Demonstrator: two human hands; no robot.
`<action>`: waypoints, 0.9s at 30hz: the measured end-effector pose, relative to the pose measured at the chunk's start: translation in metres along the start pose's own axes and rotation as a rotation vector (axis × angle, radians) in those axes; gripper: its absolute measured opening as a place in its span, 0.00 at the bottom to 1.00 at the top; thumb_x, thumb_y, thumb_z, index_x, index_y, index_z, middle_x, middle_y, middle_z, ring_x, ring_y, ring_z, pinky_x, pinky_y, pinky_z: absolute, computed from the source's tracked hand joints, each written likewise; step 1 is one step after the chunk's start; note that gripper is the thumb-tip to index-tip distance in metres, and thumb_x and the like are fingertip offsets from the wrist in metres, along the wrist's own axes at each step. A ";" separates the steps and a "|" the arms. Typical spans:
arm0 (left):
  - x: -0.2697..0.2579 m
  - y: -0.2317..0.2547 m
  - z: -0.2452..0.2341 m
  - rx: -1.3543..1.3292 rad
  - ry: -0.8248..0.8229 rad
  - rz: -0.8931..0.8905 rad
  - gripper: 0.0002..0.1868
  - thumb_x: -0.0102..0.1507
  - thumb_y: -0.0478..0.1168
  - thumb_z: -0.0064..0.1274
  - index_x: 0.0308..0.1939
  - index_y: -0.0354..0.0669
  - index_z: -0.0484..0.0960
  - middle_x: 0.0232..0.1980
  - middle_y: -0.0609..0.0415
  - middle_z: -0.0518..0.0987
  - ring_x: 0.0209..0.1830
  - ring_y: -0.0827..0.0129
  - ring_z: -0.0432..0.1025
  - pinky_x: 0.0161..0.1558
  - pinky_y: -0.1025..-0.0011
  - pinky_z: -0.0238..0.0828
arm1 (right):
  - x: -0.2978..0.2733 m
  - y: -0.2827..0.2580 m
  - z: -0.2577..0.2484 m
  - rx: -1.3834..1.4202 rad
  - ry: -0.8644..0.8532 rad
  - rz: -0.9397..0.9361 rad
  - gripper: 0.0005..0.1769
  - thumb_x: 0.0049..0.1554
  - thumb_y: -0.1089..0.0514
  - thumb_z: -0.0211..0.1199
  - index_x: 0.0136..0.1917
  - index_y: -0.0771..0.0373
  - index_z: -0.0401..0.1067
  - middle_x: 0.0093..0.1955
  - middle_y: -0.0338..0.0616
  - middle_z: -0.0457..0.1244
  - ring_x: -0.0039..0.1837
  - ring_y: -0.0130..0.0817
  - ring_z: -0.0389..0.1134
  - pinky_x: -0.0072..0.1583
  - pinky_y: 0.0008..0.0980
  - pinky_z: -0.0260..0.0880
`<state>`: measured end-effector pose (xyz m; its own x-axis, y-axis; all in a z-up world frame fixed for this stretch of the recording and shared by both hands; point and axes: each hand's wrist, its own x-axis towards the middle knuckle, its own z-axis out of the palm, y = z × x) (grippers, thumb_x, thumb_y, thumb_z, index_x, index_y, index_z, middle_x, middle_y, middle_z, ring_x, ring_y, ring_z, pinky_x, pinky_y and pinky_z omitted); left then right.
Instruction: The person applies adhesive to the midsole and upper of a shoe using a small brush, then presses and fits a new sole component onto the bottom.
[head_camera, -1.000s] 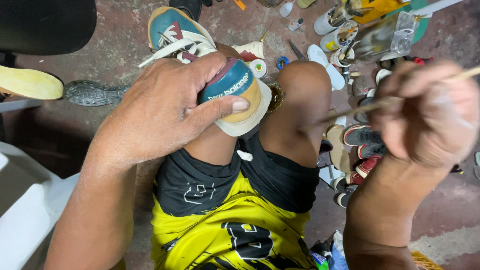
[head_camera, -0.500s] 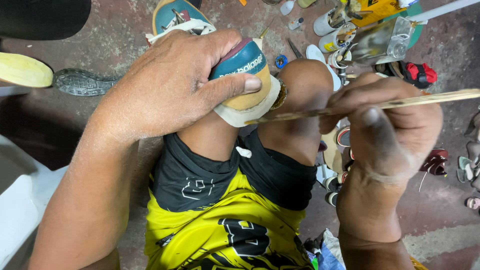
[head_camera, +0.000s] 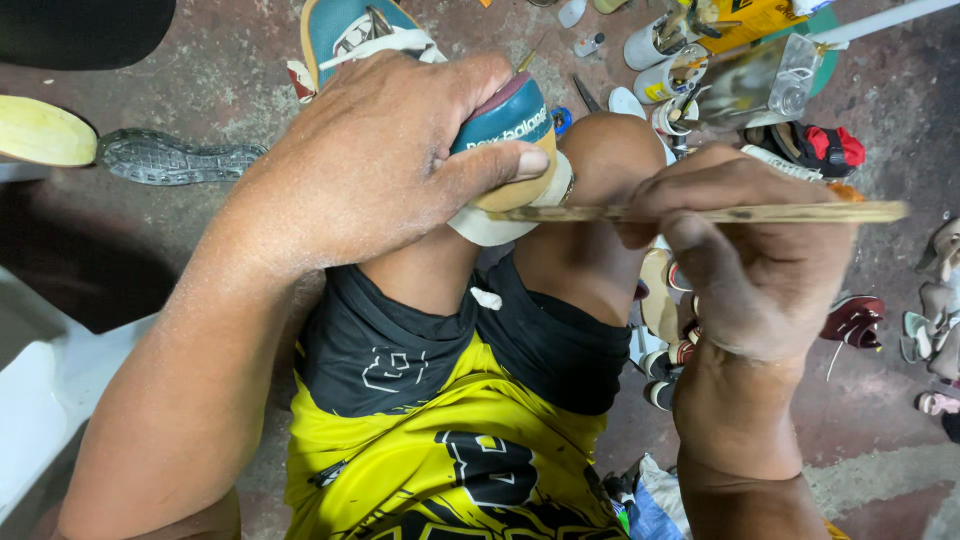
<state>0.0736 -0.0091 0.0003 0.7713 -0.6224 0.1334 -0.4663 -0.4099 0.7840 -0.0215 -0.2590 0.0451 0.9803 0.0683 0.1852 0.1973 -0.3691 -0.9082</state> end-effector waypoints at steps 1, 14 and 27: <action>0.001 0.000 0.001 0.005 0.014 0.014 0.22 0.68 0.57 0.56 0.48 0.39 0.80 0.35 0.39 0.81 0.38 0.42 0.77 0.40 0.51 0.70 | 0.001 -0.001 0.000 -0.028 -0.017 -0.009 0.08 0.55 0.66 0.56 0.46 0.73 0.73 0.43 0.54 0.67 0.41 0.34 0.69 0.44 0.25 0.70; 0.010 -0.002 -0.004 -0.098 0.042 0.056 0.21 0.67 0.55 0.56 0.45 0.37 0.80 0.35 0.41 0.80 0.37 0.48 0.78 0.40 0.56 0.71 | 0.004 0.007 0.000 0.083 -0.038 -0.068 0.06 0.62 0.65 0.60 0.50 0.71 0.74 0.45 0.53 0.68 0.42 0.33 0.72 0.45 0.27 0.76; 0.008 -0.004 0.003 -0.017 0.076 0.117 0.22 0.69 0.55 0.58 0.45 0.37 0.81 0.37 0.39 0.81 0.38 0.46 0.77 0.41 0.55 0.70 | -0.013 0.010 -0.019 -0.047 -0.033 -0.158 0.09 0.66 0.63 0.60 0.50 0.73 0.75 0.46 0.55 0.68 0.44 0.36 0.70 0.49 0.28 0.74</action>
<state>0.0803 -0.0143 -0.0032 0.7427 -0.6129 0.2698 -0.5483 -0.3253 0.7704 -0.0326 -0.2811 0.0405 0.9371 0.1588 0.3109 0.3489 -0.3947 -0.8500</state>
